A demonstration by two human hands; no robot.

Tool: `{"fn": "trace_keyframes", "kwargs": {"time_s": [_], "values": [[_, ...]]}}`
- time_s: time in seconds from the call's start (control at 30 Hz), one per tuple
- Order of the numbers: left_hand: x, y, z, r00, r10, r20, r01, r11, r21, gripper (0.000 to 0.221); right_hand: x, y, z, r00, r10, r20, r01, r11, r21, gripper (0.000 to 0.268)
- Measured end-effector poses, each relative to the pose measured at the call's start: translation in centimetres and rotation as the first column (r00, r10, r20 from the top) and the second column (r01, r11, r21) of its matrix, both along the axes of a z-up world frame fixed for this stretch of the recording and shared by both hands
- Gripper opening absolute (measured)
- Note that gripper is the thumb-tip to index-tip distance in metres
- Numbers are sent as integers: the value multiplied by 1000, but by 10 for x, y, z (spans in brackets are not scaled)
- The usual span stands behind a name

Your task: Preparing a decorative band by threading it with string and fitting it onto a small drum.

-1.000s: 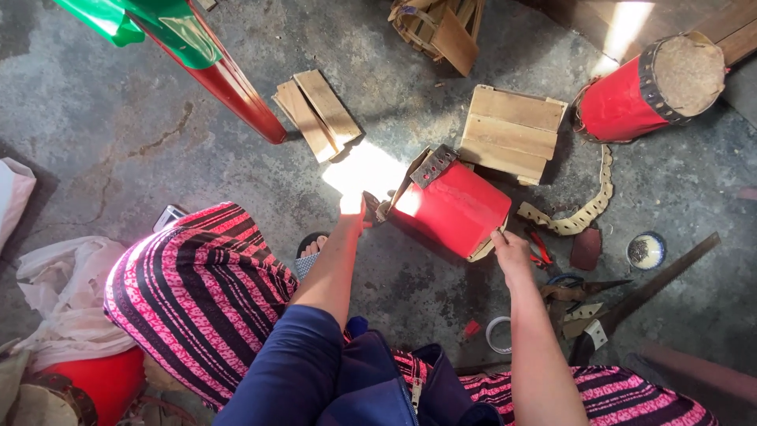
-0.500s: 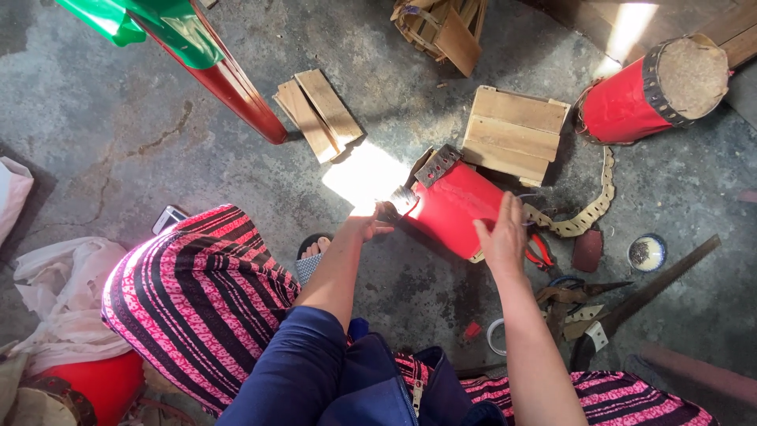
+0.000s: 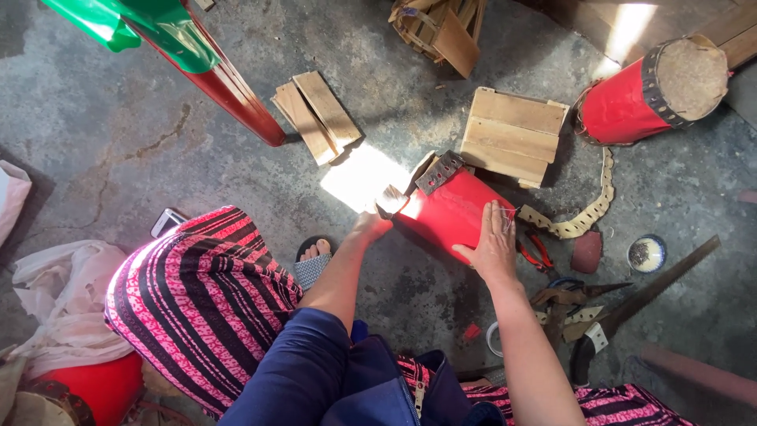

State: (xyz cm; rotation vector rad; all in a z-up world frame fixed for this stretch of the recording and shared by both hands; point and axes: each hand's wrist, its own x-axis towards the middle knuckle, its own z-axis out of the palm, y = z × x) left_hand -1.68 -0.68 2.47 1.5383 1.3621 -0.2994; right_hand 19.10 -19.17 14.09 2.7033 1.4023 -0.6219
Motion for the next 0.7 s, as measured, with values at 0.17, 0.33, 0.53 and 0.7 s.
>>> {"fn": "trace_keyframes", "kwargs": {"time_s": [0.17,0.33,0.53,0.7], "values": [[0,12,-6,924,380,52,-368,917,-156,76,-2,-11,-5,999,22,35,-24,999,48,124],[3,24,-84,921,384,69,-372,918,-137,75,-11,-16,-6,998,19,53,-24,996,82,122],[3,31,-30,959,220,178,-266,917,296,65,-31,-27,-13,996,0,93,-12,991,130,116],[28,50,-16,977,72,203,-190,732,654,59,-43,-42,-26,981,-22,194,-20,977,210,118]]}}
